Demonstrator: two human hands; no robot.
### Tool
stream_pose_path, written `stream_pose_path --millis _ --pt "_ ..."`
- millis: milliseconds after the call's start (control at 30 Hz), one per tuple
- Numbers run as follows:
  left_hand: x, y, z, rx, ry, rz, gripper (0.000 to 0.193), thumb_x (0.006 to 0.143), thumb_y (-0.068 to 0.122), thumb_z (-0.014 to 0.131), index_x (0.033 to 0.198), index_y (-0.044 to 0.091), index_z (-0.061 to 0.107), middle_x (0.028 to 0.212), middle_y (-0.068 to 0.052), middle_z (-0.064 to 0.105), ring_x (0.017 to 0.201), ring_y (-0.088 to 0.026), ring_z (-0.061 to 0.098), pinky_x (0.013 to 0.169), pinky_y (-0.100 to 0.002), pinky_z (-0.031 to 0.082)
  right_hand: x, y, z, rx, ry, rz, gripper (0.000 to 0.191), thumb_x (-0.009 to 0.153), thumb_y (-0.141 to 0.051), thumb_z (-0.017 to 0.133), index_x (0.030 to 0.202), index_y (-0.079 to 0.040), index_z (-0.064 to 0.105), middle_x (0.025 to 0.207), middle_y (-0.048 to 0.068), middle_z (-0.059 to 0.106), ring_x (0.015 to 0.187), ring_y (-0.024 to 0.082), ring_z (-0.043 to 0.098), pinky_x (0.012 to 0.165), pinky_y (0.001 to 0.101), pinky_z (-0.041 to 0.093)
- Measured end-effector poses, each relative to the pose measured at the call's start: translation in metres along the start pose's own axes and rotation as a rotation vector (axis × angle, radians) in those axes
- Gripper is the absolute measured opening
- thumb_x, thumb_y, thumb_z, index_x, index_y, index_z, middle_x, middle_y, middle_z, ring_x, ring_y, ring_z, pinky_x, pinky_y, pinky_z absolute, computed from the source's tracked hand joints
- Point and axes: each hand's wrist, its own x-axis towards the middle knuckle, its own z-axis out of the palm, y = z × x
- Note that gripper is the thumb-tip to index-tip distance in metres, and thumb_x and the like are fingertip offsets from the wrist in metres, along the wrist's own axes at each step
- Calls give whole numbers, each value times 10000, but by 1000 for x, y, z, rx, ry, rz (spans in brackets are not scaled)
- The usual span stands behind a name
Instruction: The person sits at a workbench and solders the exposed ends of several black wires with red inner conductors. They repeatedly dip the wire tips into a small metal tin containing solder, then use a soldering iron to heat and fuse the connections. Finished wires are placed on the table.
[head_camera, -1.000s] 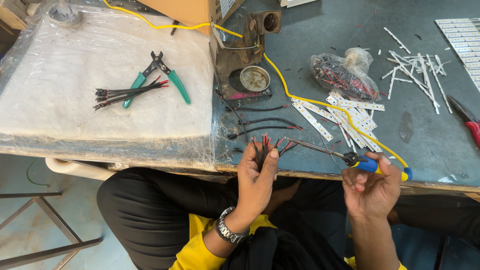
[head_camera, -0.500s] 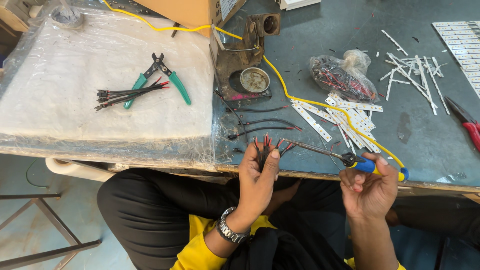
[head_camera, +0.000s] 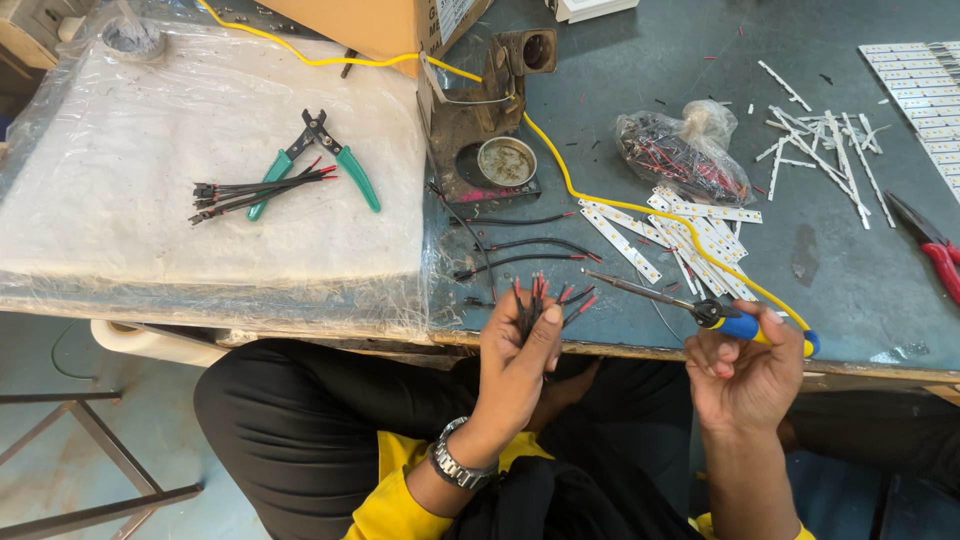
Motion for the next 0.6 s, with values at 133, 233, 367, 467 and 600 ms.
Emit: stream_pose_path --millis 133,233,367,467,600 --pt "0 1 1 -81 -47 -77 114 1059 155 617 998 66 580 703 44 496 583 -42 427 550 -215 350 0 1 -2 16 16 31 321 1094 -277 545 1051 -26 740 672 70 630 536 109 460 545 243 359" --pt "0 3 3 -138 -24 -165 91 1038 140 620 984 78 581 707 49 496 565 -41 419 519 -215 319 0 3 -3 42 5 44 327 1102 -273 536 1054 -23 742 676 76 637 533 114 467 551 247 367" --pt "0 10 2 -225 -27 -268 73 1034 138 615 986 95 581 686 58 479 539 -29 400 479 -204 265 -1 3 -4 37 5 44 330 1102 -270 527 1052 -26 743 701 73 639 526 118 468 555 251 371" --pt "1 14 2 -284 -38 -311 78 1037 145 610 983 100 577 678 63 473 525 -22 383 470 -203 251 -1 4 -4 31 7 47 332 1102 -270 526 1049 -25 743 703 70 637 517 118 467 553 253 372" --pt "2 16 2 -323 -47 -348 85 1040 153 607 975 110 574 624 63 449 496 -15 361 449 -198 237 -1 5 -4 37 6 58 337 1107 -271 522 1047 -23 742 695 76 645 512 116 467 550 248 371"
